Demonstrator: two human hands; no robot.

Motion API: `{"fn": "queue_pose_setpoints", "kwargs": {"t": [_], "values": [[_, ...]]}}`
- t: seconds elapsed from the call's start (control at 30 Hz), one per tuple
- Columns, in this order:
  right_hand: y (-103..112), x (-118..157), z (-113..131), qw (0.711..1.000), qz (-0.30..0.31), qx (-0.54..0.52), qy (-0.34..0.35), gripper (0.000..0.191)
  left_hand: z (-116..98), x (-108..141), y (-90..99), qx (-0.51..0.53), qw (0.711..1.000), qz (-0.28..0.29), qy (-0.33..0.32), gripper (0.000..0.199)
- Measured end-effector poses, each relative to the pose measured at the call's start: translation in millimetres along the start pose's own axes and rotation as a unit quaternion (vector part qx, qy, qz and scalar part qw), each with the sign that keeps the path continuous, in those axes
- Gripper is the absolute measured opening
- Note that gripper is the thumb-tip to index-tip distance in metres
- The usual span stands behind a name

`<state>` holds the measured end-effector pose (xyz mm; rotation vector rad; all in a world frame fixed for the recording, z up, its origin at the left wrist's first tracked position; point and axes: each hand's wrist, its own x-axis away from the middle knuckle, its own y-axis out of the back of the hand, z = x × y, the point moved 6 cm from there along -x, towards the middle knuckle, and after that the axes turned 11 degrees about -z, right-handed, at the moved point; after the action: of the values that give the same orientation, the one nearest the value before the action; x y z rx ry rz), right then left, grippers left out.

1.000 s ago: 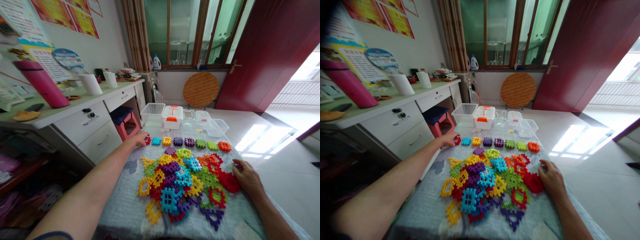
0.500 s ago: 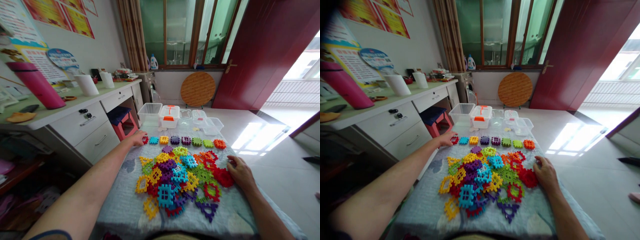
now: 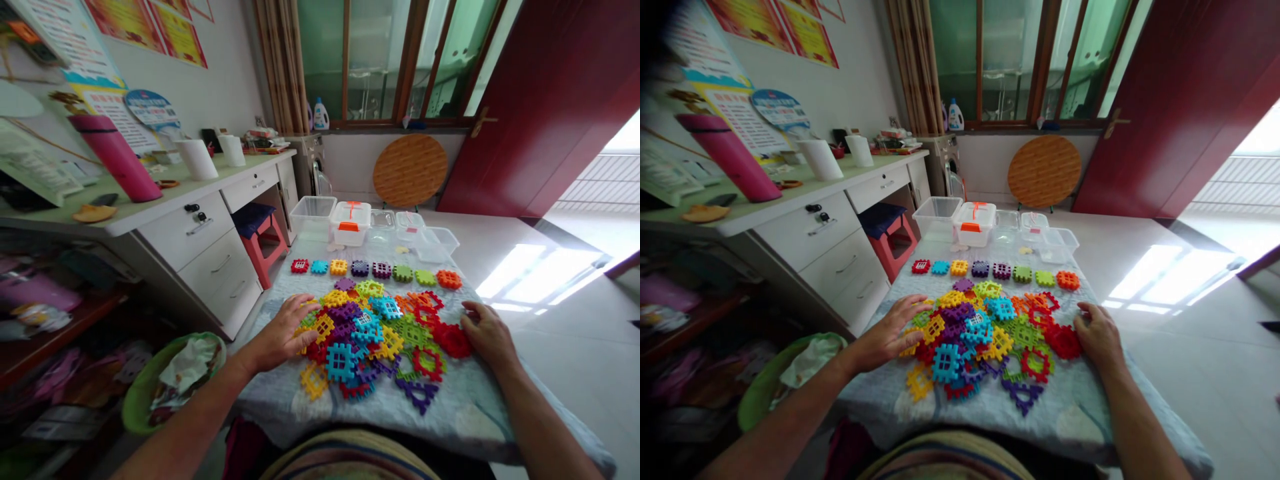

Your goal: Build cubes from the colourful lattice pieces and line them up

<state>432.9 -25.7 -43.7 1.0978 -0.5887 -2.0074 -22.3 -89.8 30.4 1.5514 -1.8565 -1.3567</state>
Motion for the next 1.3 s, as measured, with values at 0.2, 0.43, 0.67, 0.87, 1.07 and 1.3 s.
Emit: {"fn": "queue_pose_setpoints", "kwargs": {"t": [0.2,0.43,0.67,0.87,1.07,1.3], "values": [[-1,0,-1,1.000,-0.001,0.003,0.004,0.041,0,-57,-15.9,-0.075,0.995,-0.007,0.061,0.053],[-1,0,-3,1.000,0.003,-0.016,-0.002,0.040,7,-93,-44.8,-0.152,0.972,0.083,0.159,0.072],[1,0,0,1.000,0.000,-0.021,-0.004,0.039,15,-95,-50.0,-0.089,0.981,0.070,0.156,0.059],[2,1,3,1.000,0.005,-0.021,-0.002,0.041,24,-91,-46.1,-0.006,0.990,0.067,0.127,0.055],[3,1,4,1.000,-0.003,-0.025,0.000,0.038,32,-97,-52.1,-0.014,0.991,0.057,0.123,0.061],[4,1,4,1.000,-0.004,-0.022,0.006,0.037,23,-104,-59.3,-0.077,0.985,0.042,0.151,0.052]]}}
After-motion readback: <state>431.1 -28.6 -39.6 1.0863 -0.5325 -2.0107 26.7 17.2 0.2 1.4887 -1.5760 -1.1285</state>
